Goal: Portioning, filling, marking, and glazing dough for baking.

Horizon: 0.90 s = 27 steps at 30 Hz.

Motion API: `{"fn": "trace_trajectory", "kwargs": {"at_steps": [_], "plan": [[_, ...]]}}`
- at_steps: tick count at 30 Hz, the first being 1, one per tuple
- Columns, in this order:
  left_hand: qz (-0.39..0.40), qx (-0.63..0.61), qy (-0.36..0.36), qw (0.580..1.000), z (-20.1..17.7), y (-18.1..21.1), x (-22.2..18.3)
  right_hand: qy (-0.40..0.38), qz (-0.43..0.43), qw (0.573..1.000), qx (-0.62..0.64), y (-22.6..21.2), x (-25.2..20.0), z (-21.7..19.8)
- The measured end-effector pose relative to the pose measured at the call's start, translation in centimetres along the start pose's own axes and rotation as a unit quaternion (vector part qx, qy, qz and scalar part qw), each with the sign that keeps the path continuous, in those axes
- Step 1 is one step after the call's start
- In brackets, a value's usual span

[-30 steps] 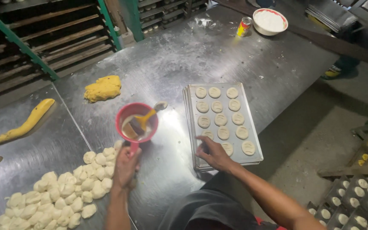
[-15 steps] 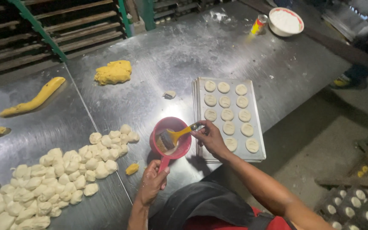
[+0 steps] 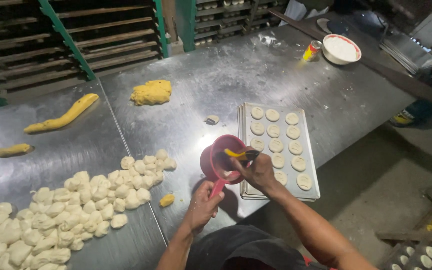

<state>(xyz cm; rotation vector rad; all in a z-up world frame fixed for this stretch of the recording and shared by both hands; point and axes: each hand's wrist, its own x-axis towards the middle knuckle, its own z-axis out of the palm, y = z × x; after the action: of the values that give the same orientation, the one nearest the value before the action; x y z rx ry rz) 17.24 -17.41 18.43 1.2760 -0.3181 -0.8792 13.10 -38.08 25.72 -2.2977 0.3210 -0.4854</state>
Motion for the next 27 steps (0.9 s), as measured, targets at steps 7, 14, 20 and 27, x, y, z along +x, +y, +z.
{"fn": "trace_trajectory", "kwargs": {"at_steps": [7, 14, 20, 27], "plan": [[-0.009, 0.015, -0.019, 1.000, -0.8, 1.3, -1.9, 0.052, 0.052, 0.995, -0.064, 1.0, -1.9, 2.4], [-0.063, 0.005, -0.028, 0.998, -2.1, 0.7, -3.3, 0.023, 0.064, 0.978, 0.196, -2.7, -3.3, 1.3], [-0.047, -0.040, -0.044, 0.997, -0.6, 0.8, -2.4, 0.134, -0.176, 0.955, -0.197, -4.7, -3.8, -0.3], [-0.054, -0.004, -0.065, 0.996, 1.8, 1.4, -0.9, 0.076, 0.159, 0.957, 0.229, -1.7, -4.2, -1.2]]}}
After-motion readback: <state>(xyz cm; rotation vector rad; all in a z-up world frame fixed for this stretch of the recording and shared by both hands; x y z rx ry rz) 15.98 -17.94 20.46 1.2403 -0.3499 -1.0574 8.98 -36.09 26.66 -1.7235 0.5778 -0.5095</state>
